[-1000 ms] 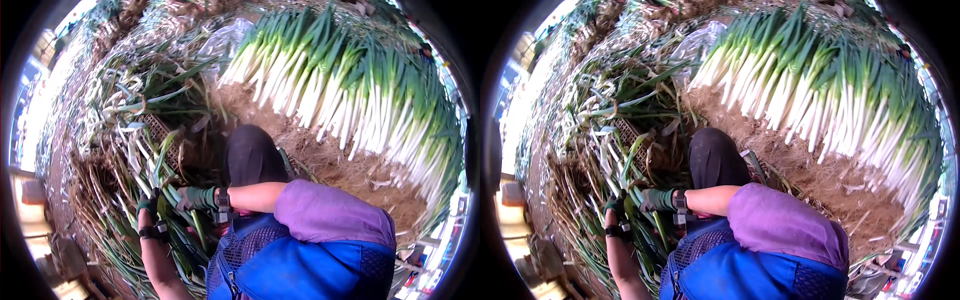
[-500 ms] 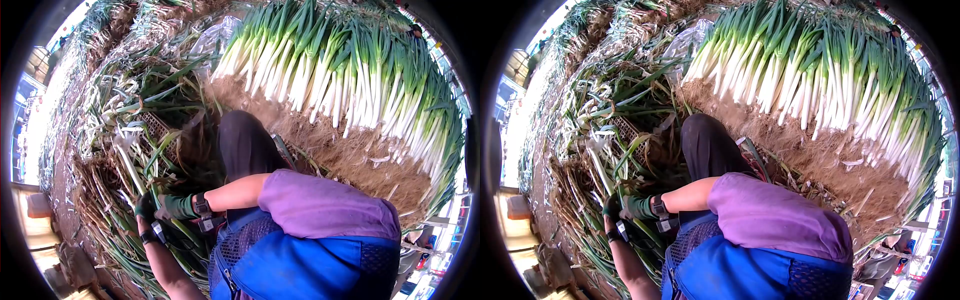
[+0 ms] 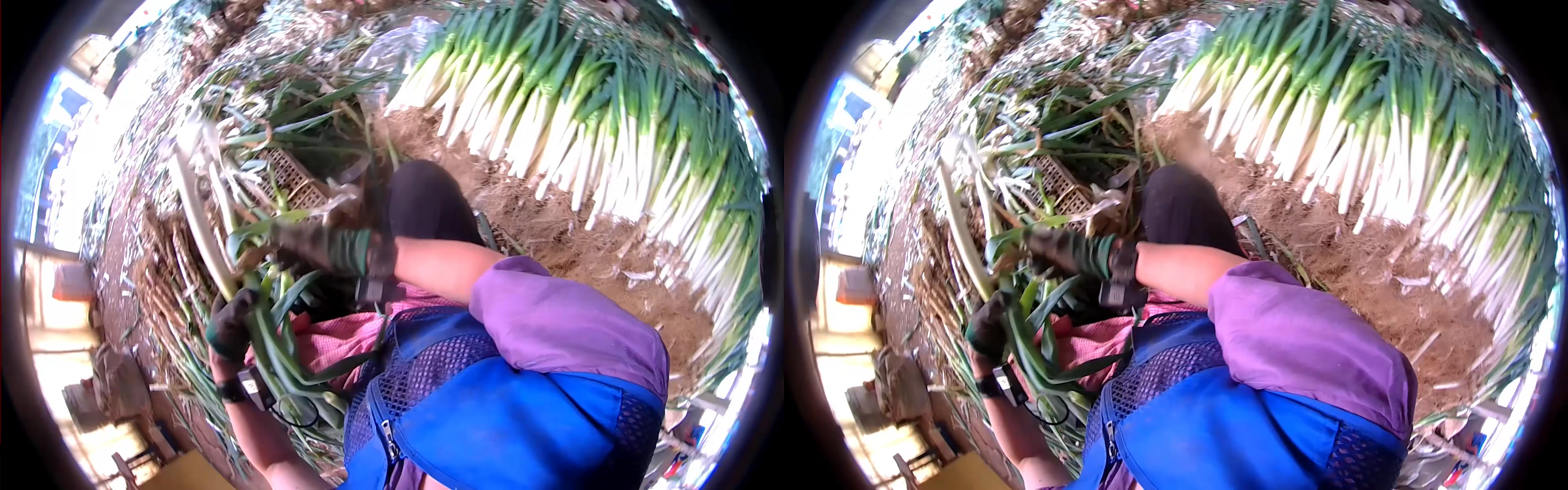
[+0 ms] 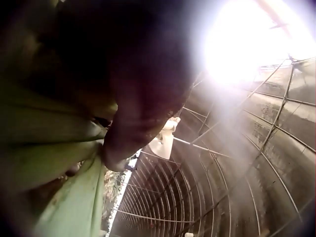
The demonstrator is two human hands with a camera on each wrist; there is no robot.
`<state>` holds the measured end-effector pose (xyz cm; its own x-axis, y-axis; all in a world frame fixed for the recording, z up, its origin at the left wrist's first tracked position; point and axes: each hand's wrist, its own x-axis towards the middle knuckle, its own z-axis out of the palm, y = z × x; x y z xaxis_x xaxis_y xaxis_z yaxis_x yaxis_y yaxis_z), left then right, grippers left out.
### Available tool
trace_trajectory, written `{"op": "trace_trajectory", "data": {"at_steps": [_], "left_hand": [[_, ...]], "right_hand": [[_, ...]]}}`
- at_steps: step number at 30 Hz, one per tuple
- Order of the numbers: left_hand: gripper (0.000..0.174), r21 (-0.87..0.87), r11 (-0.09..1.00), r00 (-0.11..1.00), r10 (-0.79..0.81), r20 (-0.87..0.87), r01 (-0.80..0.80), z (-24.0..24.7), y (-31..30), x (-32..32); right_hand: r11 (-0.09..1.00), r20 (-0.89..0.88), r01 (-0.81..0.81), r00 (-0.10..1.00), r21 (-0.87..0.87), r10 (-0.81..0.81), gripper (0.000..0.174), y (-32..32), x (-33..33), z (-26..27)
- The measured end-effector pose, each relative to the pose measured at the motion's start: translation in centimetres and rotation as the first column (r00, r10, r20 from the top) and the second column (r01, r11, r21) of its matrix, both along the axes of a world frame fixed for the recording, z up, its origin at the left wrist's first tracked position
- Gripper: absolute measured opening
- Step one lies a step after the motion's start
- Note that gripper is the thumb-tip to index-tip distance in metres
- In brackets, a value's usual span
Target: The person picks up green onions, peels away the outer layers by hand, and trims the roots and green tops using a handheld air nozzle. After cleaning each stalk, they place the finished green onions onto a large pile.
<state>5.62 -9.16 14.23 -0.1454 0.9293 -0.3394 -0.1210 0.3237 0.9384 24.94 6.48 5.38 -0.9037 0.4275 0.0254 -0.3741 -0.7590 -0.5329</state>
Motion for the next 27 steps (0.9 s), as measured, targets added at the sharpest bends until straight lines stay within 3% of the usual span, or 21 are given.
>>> {"op": "trace_trajectory", "data": {"at_steps": [1,2,3,4,5,6,9,11,12,13,14,15,16,18,20,21,22,23,24,25,27], "left_hand": [[0.035,0.104,0.991,0.97,-0.053,-0.237,0.079,-1.3,-0.3,0.3],[0.036,0.147,0.973,0.896,-0.099,-0.433,0.179,-2.0,-0.5,0.9],[0.038,0.177,0.948,0.782,-0.104,-0.615,0.265,-2.6,-0.7,1.4],[0.039,0.145,0.966,0.829,-0.1,-0.55,0.212,-2.3,-0.3,2.4],[0.039,0.11,0.981,0.871,-0.085,-0.483,0.157,-1.9,0.2,3.3],[0.04,0.008,1.0,0.985,0.023,-0.172,-0.022,-1.7,0.7,4.1],[0.034,-0.024,0.989,0.99,0.144,-0.012,-0.144,-1.2,0.9,2.8],[0.028,-0.052,0.984,0.979,0.173,0.113,-0.168,-0.5,1.0,2.1],[0.027,0.228,0.974,0.92,0.095,-0.381,-0.006,-0.9,1.0,1.9],[0.026,0.37,0.889,0.611,0.14,-0.779,0.269,-1.9,1.0,1.5],[0.027,0.314,0.932,0.779,0.06,-0.625,0.18,-1.6,1.0,2.9],[0.03,0.242,0.968,0.912,0.037,-0.408,0.069,-1.2,1.0,4.2],[0.036,0.148,0.988,0.979,0.076,-0.191,-0.048,-0.9,1.0,5.5],[0.038,0.05,0.994,0.989,0.1,-0.108,-0.095,1.2,0.8,6.5],[0.04,0.01,0.999,0.988,0.046,-0.148,-0.045,0.7,0.3,5.2],[0.04,-0.013,1.0,0.986,0.02,-0.166,-0.022,0.4,-0.1,4.8],[0.041,-0.011,1.0,0.992,0.006,-0.127,-0.007,1.0,-0.5,5.0],[0.041,-0.007,1.0,0.996,-0.01,-0.088,0.01,2.1,-1.1,5.4],[0.042,-0.003,1.0,0.999,-0.026,-0.048,0.026,2.6,-1.7,5.6],[0.04,-0.011,1.0,0.996,-0.003,-0.086,0.002,2.4,-2.6,5.6],[0.04,-0.033,0.999,1.0,0.001,0.008,0.0,2.6,-4.3,5.1]], "right_hand": [[0.993,0.113,0.078,0.99,0.086,-0.088,0.057,0.1,-0.4,1.1],[0.996,0.137,0.001,0.99,-0.093,0.012,0.046,0.1,0.6,4.4],[0.997,0.172,0.043,0.985,-0.068,-0.031,0.04,-0.1,0.9,5.7],[0.995,0.203,0.088,0.976,-0.037,-0.079,0.033,0.0,1.0,6.4],[0.967,0.18,0.162,0.964,0.196,-0.198,0.029,0.5,1.3,6.4],[0.878,0.124,0.237,0.942,0.416,-0.313,0.025,1.1,1.0,6.0],[0.864,0.03,0.323,0.932,0.386,-0.362,0.024,1.2,0.4,5.4],[0.9,0.138,0.276,0.931,0.339,-0.337,0.021,0.8,-0.1,5.5],[0.95,0.153,0.181,0.962,0.256,-0.225,0.021,0.3,0.3,5.4],[0.95,0.163,0.157,0.965,0.27,-0.206,0.022,0.1,-0.5,5.2],[0.95,0.174,0.133,0.967,0.283,-0.187,0.023,-0.5,-0.9,6.1],[0.884,0.272,0.159,0.915,0.441,-0.3,0.024,-1.1,-0.5,6.9],[0.887,0.303,0.133,0.909,0.442,-0.287,0.026,-1.3,-0.3,7.7],[0.777,0.131,0.219,0.924,0.59,-0.36,0.028,-0.6,-1.9,4.8],[0.741,-0.026,0.362,0.906,0.565,-0.422,0.028,0.9,-2.6,5.3],[0.751,0.204,0.25,0.867,0.611,-0.455,0.025,2.3,-2.0,5.9],[0.453,0.163,0.175,0.774,0.874,-0.612,0.025,4.1,-1.9,5.0],[0.106,0.058,0.037,0.635,0.994,-0.77,0.026,5.9,-1.8,4.0],[-0.241,-0.152,-0.125,0.489,0.962,-0.859,0.028,8.3,-2.3,1.5],[0.027,-0.119,0.247,0.554,0.969,-0.824,0.028,13.2,-3.7,-1.8],[0.472,0.045,0.561,0.61,0.68,-0.791,0.028,15.8,-1.6,1.2]]}}
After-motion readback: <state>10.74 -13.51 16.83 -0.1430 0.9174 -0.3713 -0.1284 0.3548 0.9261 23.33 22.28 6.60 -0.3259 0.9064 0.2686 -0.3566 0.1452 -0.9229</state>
